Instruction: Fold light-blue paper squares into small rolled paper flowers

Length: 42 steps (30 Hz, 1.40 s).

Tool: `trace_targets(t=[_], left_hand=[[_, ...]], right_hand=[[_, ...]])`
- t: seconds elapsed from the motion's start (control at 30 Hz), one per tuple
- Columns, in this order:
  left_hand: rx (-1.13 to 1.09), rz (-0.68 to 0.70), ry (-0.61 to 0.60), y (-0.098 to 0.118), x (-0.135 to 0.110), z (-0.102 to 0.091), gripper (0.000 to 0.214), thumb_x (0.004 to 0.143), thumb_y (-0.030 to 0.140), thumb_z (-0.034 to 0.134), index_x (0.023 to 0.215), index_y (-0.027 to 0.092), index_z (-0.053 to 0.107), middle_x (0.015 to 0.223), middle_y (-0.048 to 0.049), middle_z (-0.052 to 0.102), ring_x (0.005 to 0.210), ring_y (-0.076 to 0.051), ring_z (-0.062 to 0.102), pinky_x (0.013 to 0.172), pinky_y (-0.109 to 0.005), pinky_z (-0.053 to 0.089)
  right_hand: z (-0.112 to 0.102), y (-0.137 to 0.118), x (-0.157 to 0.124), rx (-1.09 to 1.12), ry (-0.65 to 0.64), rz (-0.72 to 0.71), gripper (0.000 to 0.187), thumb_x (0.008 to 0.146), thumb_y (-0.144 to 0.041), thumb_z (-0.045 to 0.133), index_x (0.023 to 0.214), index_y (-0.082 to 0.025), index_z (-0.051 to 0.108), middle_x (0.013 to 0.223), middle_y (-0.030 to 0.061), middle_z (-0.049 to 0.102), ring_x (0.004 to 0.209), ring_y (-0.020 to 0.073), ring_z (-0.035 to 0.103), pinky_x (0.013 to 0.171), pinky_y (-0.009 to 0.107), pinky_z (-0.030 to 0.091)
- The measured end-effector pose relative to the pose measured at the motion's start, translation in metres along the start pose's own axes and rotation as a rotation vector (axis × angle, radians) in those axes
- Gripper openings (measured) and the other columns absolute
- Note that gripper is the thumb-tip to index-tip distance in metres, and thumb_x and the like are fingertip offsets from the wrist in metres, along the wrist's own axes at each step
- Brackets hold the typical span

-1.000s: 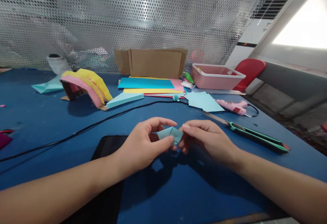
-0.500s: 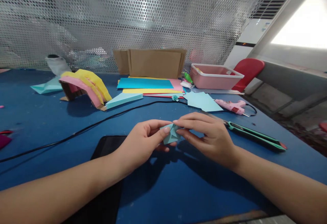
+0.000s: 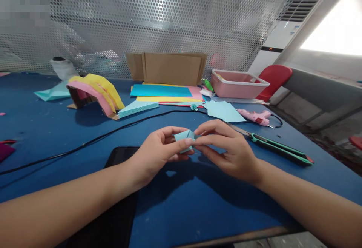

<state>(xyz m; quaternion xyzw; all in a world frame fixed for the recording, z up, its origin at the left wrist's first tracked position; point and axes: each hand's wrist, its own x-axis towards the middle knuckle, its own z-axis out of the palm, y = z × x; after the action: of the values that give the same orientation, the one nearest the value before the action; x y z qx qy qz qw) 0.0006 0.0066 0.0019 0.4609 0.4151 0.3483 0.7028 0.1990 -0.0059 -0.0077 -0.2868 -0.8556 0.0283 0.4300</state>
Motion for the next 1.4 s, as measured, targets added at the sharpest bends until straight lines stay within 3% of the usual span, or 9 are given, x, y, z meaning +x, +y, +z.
trace_targets(t=[0.27,0.57,0.87,1.1,1.4], left_hand=[[0.002,-0.018,-0.002,-0.0003,0.0000,-0.0010,0.040,0.069,0.030,0.082,0.102,0.018,0.064,0.079,-0.0010,0.070,0.072,-0.013,0.068,0.067,-0.023,0.054],[0.048,0.033,-0.083,0.0008,-0.0004,0.0020,0.034,0.074,0.029,0.078,0.105,0.018,0.068,0.078,-0.0002,0.073,0.072,-0.012,0.069,0.066,-0.022,0.054],[0.096,0.026,-0.051,0.0014,-0.0005,0.0033,0.030,0.075,0.021,0.075,0.103,0.019,0.067,0.073,0.0012,0.070,0.071,-0.013,0.068,0.062,-0.020,0.052],[0.018,0.015,-0.045,-0.0020,0.0028,0.0023,0.023,0.075,0.015,0.069,0.098,0.019,0.067,0.079,0.0009,0.068,0.069,-0.012,0.066,0.063,-0.023,0.053],[0.073,-0.008,-0.024,-0.0047,0.0085,0.0009,0.028,0.077,0.027,0.074,0.100,0.018,0.063,0.076,0.0006,0.066,0.069,-0.013,0.066,0.058,-0.022,0.053]], right_hand=[[-0.0013,0.0011,0.0009,0.017,-0.012,0.018,0.017,0.086,-0.009,0.058,0.091,-0.021,0.070,0.098,0.0088,0.063,0.089,0.0179,0.063,0.075,0.032,0.056],[-0.0030,-0.0010,0.0025,0.169,0.051,0.243,0.008,0.085,-0.013,0.064,0.086,-0.019,0.069,0.086,0.0050,0.066,0.078,0.0147,0.065,0.072,0.027,0.056],[-0.0038,0.0004,0.0007,0.017,0.044,-0.017,0.017,0.082,-0.007,0.061,0.089,-0.021,0.068,0.085,0.0065,0.067,0.076,0.0160,0.066,0.069,0.029,0.057],[-0.0036,0.0002,-0.0021,-0.025,0.004,-0.030,0.017,0.083,-0.008,0.059,0.089,-0.021,0.070,0.088,0.0083,0.066,0.079,0.0166,0.066,0.071,0.029,0.057],[-0.0029,0.0079,-0.0052,0.014,-0.021,-0.024,0.021,0.083,-0.007,0.058,0.092,-0.019,0.072,0.090,0.0085,0.065,0.081,0.0161,0.065,0.072,0.028,0.056]])
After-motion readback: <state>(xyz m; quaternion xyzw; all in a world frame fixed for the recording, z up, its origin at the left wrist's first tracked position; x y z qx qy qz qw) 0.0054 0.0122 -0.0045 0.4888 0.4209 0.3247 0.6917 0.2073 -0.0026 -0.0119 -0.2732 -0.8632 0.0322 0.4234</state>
